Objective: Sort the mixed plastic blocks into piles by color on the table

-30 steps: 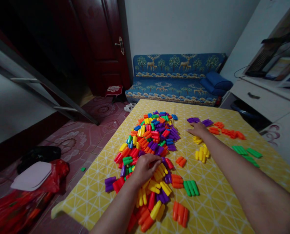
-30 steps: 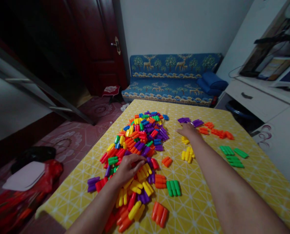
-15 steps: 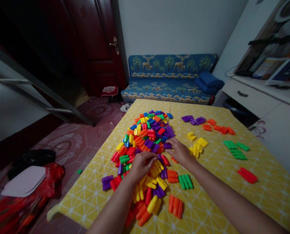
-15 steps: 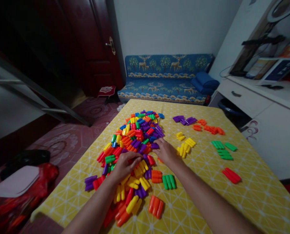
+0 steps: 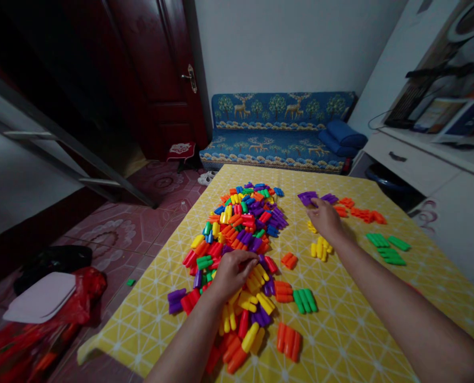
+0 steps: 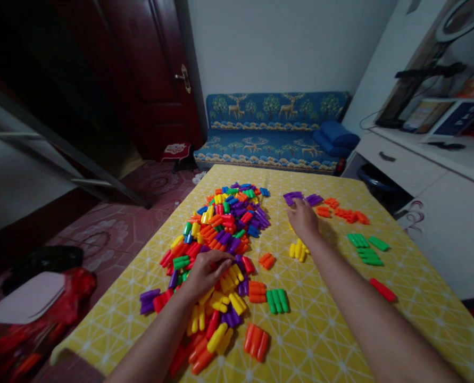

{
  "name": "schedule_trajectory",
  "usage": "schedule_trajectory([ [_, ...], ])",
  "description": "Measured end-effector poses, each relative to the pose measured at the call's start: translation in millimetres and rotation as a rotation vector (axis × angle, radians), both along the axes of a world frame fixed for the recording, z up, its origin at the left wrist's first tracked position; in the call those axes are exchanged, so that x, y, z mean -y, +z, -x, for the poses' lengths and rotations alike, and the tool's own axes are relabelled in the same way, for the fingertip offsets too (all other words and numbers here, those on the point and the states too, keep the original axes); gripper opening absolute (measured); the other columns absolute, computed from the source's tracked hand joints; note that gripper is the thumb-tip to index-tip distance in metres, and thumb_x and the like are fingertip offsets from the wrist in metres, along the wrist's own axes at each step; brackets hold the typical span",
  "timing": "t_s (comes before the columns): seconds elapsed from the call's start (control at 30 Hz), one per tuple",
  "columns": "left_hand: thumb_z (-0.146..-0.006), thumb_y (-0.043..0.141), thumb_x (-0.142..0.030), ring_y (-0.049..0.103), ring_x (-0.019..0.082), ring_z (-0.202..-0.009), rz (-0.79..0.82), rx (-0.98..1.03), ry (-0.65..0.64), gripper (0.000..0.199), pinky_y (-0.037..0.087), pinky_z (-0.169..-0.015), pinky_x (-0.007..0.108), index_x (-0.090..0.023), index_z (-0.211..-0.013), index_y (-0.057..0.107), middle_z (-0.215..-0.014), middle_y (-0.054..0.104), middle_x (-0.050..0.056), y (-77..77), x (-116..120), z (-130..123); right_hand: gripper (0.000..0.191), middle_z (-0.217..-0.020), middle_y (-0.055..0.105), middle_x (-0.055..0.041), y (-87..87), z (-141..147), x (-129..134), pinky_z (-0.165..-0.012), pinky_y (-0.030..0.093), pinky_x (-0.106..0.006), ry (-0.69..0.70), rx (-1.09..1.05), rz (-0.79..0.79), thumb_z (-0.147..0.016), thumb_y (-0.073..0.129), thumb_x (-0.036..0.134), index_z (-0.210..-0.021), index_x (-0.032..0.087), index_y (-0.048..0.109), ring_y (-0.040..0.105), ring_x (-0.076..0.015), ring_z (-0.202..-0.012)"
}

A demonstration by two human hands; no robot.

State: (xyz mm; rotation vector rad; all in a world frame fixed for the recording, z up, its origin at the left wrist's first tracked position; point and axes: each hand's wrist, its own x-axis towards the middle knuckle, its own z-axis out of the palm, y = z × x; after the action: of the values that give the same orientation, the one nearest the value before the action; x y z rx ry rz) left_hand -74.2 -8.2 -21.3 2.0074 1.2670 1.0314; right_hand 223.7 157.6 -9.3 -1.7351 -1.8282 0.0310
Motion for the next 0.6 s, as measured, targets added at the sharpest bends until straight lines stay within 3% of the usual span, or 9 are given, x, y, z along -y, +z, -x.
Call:
schedule_trajectory([
  [0.2, -0.092, 0.056, -0.024, 0.071, 0.017, -0.084, -0.004, 0.007, -0.007, 0.02, 0.052, -0.076, 0.025, -0.018, -0.097, 0.074, -0.092, 0.077, 0.007, -0.2, 0, 0, 0.023, -0.102, 0.069, -0.0106, -28.0, 14, 68, -0.072, 0.054, -0.034, 0.217, -0.143, 0.008, -0.084, 0.055, 0.027, -0.1, 0.018, 0.068, 0.066, -0.0194, -0.076],
  [0.33, -0.092, 0.056, -0.023, 0.071, 0.016, -0.084, 0.002, 0.012, -0.017, 0.02, 0.053, -0.076, 0.024, -0.018, -0.098, 0.074, -0.092, 0.077, 0.006, 1.2, -1, 0, 0.022, -0.101, 0.07, -0.0078, -29.0, 32, 116, -0.074, 0.055, -0.033, 0.276, -0.215, 0.091, -0.084, 0.055, 0.029, -0.1, 0.021, 0.068, 0.067, -0.0191, -0.081],
  [0.47, -0.092, 0.056, -0.025, 0.071, 0.017, -0.084, 0.008, 0.014, -0.008, 0.02, 0.053, -0.076, 0.025, -0.018, -0.098, 0.074, -0.093, 0.077, 0.006, 0.2, -1, -1, 0.029, -0.098, 0.072, -0.0052, -25.9, 42, 146, -0.067, 0.055, -0.029, 0.202, -0.277, 0.203, -0.084, 0.057, 0.033, -0.109, 0.023, 0.065, 0.069, -0.0187, -0.082],
  [0.6, -0.092, 0.056, -0.025, 0.071, 0.017, -0.084, 0.018, 0.001, -0.001, 0.02, 0.053, -0.076, 0.025, -0.019, -0.097, 0.074, -0.093, 0.077, 0.006, -1.5, 0, -2, 0.029, -0.095, 0.074, -0.0044, -28.0, 42, 155, -0.061, 0.053, -0.027, 0.064, -0.288, 0.214, -0.087, 0.056, 0.04, -0.108, 0.024, 0.068, 0.07, -0.0186, -0.079],
])
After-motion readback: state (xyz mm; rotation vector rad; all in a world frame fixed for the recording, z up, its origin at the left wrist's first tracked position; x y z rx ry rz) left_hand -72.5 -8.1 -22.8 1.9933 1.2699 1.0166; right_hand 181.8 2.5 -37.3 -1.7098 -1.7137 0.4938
